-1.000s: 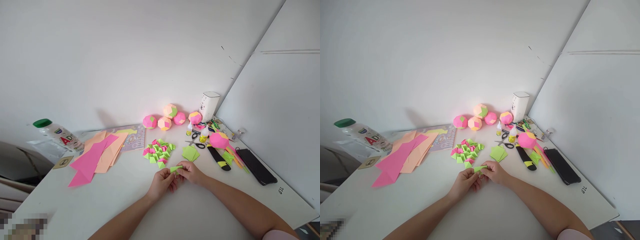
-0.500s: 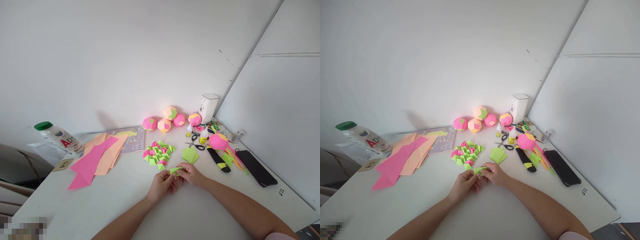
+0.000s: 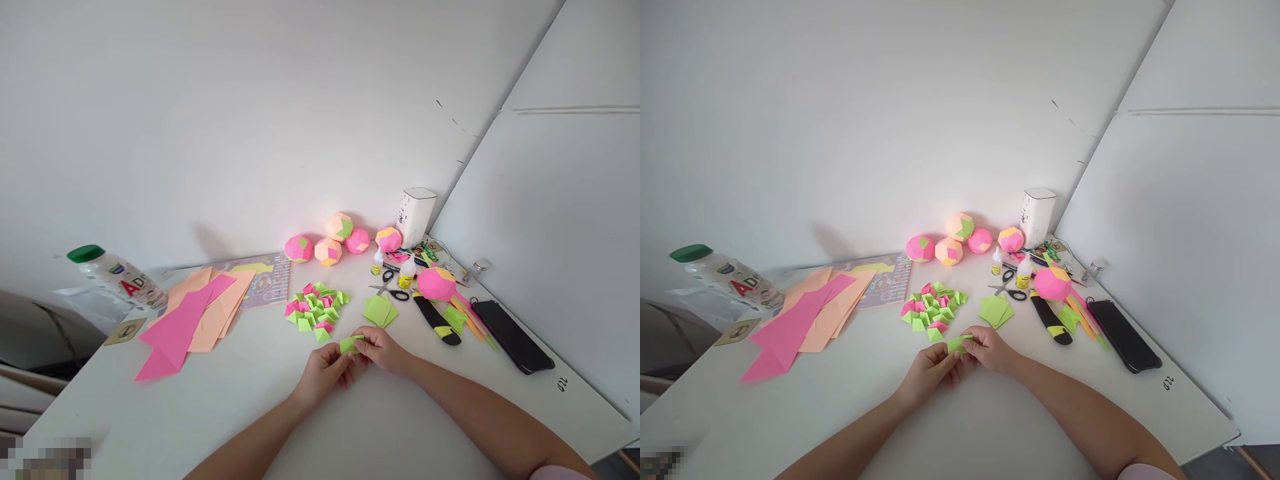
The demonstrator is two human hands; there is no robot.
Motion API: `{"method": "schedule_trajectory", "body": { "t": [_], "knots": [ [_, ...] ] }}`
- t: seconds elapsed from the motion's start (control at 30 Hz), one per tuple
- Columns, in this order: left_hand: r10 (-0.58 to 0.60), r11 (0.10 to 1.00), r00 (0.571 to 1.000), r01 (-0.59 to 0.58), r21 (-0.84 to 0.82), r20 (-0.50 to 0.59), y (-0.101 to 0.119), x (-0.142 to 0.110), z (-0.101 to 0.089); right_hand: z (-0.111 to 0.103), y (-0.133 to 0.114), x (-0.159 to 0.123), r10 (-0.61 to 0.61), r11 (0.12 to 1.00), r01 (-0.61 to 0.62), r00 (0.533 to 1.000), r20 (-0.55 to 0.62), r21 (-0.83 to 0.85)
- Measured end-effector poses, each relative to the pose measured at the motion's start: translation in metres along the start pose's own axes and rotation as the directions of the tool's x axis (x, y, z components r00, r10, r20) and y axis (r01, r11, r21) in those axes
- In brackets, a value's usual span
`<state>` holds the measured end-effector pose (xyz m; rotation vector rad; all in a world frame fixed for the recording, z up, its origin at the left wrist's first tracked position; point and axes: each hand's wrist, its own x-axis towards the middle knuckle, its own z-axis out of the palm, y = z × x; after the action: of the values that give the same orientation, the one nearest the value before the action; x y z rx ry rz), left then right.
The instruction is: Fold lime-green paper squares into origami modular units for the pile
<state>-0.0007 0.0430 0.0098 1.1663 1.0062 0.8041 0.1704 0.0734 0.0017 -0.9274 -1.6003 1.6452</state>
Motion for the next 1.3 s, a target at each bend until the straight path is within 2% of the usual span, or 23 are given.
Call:
{"method": "schedule_trajectory", "body": {
  "t": [0.27, 0.53, 1.3],
  "knots": [
    [-0.011, 1.000, 1.000, 0.010, -0.028, -0.012, -0.0010, 0.0009, 0.0006, 0.0017, -0.0050, -0.0008, -0.002, 1.000, 0.002, 1.000, -0.005, 0.004],
    [-0.007, 0.999, 1.000, 0.006, -0.041, -0.027, -0.0013, -0.0001, -0.0001, 0.0016, -0.0021, -0.0013, 0.009, 1.000, -0.011, 0.998, -0.069, -0.027],
    [-0.028, 0.999, 0.999, 0.027, -0.018, -0.022, 0.0015, -0.0012, 0.0011, 0.0038, -0.0041, -0.0035, -0.010, 1.000, 0.009, 0.999, -0.051, -0.027]
  ]
}}
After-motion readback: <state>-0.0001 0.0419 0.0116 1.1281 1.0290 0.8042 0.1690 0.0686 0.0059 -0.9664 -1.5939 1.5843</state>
